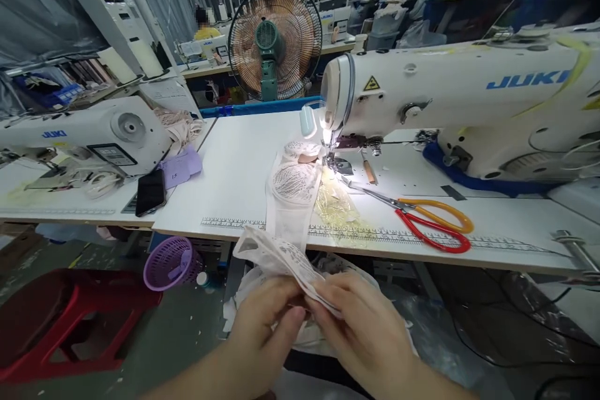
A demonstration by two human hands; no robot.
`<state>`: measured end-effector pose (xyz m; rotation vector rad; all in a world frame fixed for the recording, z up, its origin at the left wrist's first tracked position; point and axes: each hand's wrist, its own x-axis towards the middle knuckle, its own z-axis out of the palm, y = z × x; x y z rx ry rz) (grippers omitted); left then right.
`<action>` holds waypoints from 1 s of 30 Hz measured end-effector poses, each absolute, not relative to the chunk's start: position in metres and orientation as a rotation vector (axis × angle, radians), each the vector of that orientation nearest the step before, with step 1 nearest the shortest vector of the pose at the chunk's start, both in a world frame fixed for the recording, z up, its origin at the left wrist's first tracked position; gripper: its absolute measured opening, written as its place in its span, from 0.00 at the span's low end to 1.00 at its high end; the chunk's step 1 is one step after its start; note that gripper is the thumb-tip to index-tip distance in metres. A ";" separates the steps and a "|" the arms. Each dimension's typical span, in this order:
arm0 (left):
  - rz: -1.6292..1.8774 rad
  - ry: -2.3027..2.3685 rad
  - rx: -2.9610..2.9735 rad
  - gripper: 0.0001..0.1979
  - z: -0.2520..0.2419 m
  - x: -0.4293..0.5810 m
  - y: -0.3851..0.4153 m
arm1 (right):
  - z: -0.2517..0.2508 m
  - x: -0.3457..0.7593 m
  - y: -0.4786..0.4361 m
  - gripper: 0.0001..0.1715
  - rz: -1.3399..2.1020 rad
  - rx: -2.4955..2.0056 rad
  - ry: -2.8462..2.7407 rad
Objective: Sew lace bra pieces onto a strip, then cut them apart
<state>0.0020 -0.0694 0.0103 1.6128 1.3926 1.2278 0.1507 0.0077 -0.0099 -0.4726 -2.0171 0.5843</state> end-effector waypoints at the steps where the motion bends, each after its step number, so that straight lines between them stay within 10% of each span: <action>1: 1.281 1.419 1.608 0.12 0.009 0.004 -0.069 | -0.011 0.147 0.002 0.19 0.578 -0.465 -2.021; 12: 1.249 1.647 1.548 0.08 0.023 -0.017 -0.096 | -0.006 0.145 -0.038 0.32 1.326 -0.183 -2.055; 21: 0.664 1.563 2.154 0.11 0.072 -0.018 -0.090 | 0.060 0.180 0.000 0.12 0.220 -0.235 -2.378; 30: 0.731 1.561 1.984 0.06 0.046 -0.011 -0.067 | 0.037 0.182 0.019 0.06 0.676 -0.359 -2.605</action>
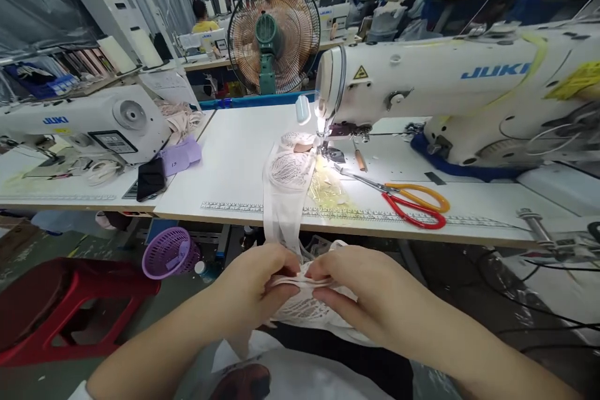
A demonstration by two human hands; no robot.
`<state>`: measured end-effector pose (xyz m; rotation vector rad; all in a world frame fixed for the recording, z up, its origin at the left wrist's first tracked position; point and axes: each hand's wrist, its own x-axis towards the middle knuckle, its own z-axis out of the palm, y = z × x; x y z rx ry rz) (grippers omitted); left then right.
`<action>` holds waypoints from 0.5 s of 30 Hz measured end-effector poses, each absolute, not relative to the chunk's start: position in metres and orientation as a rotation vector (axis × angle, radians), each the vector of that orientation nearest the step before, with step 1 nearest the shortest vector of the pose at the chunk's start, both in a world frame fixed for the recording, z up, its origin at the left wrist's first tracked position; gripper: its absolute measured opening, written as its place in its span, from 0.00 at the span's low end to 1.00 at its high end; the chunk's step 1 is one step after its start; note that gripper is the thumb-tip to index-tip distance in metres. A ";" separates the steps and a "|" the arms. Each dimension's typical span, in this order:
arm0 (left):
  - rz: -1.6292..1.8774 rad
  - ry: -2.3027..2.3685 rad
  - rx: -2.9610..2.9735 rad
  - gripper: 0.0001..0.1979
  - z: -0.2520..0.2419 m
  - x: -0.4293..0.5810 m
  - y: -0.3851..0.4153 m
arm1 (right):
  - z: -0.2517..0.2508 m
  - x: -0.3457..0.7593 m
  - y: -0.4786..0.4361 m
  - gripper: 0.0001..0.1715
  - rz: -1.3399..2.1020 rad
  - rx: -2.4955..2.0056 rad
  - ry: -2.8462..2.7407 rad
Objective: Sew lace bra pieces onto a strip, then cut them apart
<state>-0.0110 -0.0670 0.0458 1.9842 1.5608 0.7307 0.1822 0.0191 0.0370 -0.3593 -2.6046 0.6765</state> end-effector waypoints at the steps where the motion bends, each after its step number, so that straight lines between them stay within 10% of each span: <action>1: 0.721 1.580 1.943 0.05 0.043 -0.011 -0.064 | 0.035 0.183 0.022 0.06 0.706 -0.369 -2.606; 15: 0.686 1.514 1.806 0.02 0.019 -0.013 -0.027 | 0.020 0.178 0.051 0.12 0.778 -0.411 -2.631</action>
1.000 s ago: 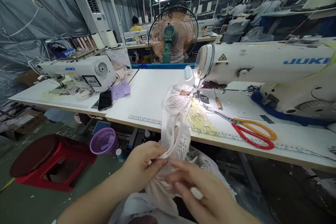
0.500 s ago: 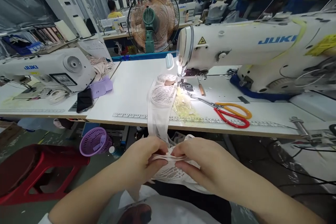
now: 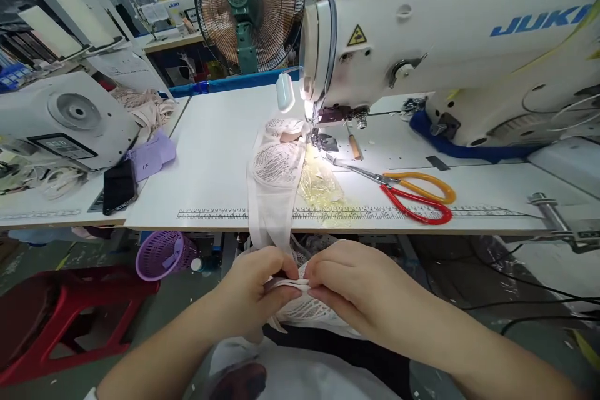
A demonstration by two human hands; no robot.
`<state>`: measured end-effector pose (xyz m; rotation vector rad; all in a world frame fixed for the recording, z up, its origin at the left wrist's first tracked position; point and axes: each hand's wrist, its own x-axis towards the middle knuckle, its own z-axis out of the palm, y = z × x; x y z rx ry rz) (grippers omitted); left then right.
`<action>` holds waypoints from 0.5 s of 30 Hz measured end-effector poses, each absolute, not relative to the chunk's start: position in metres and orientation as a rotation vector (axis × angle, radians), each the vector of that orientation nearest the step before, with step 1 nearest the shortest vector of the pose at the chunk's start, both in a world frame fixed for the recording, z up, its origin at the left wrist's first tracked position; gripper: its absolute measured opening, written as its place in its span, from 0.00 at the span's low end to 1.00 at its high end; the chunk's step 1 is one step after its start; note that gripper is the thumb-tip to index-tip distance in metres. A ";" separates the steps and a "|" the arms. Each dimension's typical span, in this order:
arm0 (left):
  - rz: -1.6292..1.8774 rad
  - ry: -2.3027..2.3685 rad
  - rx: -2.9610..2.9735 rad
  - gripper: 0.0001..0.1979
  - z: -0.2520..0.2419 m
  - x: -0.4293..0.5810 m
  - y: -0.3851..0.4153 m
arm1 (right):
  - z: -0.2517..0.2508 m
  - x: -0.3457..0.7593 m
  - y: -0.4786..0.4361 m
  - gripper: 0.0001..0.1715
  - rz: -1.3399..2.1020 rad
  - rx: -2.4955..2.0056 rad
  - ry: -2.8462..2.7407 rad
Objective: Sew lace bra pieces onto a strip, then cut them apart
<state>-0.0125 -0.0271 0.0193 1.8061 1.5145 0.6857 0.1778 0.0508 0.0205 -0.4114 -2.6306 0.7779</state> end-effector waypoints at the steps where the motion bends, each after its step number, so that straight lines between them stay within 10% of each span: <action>1: 0.686 1.509 1.799 0.02 0.019 -0.013 -0.025 | 0.019 0.178 0.052 0.12 0.790 -0.421 -2.625; 15: 0.723 1.394 1.798 0.03 0.014 -0.013 -0.013 | 0.013 0.173 0.063 0.11 0.869 -0.438 -2.601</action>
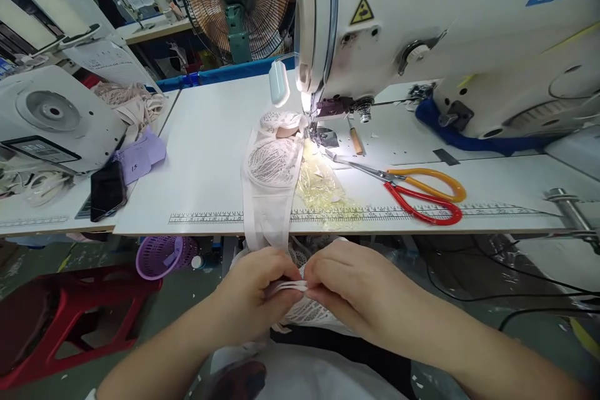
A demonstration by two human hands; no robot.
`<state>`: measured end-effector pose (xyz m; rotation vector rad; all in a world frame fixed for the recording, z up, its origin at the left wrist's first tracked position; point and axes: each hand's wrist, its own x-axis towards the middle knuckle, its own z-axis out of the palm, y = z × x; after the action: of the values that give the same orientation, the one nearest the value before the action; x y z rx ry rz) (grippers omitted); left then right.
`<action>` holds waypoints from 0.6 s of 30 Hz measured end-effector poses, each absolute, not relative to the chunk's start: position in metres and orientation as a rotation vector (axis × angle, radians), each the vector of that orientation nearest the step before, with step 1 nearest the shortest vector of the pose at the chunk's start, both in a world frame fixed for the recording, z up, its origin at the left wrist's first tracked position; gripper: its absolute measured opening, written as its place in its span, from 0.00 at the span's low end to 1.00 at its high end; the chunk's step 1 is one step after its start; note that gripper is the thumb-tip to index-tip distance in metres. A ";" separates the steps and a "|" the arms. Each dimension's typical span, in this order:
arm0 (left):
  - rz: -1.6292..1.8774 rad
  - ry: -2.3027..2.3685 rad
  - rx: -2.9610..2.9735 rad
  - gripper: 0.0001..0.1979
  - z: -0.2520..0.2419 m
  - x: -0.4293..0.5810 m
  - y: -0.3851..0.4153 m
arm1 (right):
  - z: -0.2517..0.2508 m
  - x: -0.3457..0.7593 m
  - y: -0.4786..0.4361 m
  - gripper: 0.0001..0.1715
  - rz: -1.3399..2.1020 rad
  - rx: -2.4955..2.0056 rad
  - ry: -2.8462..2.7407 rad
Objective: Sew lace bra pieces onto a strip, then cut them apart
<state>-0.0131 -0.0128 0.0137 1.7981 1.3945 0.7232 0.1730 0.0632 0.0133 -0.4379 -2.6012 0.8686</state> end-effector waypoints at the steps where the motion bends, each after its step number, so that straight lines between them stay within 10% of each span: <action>1: 0.740 1.369 1.797 0.03 0.013 -0.014 -0.012 | 0.015 0.175 0.066 0.09 0.878 -0.426 -2.638; 18: 0.951 1.325 1.550 0.03 -0.005 -0.030 -0.025 | -0.018 0.212 0.095 0.07 1.491 -0.508 -2.037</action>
<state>-0.0296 -0.0248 -0.0046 1.5498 1.3254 0.9512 0.2117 0.0946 -0.0180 -0.5083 -2.0373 1.4912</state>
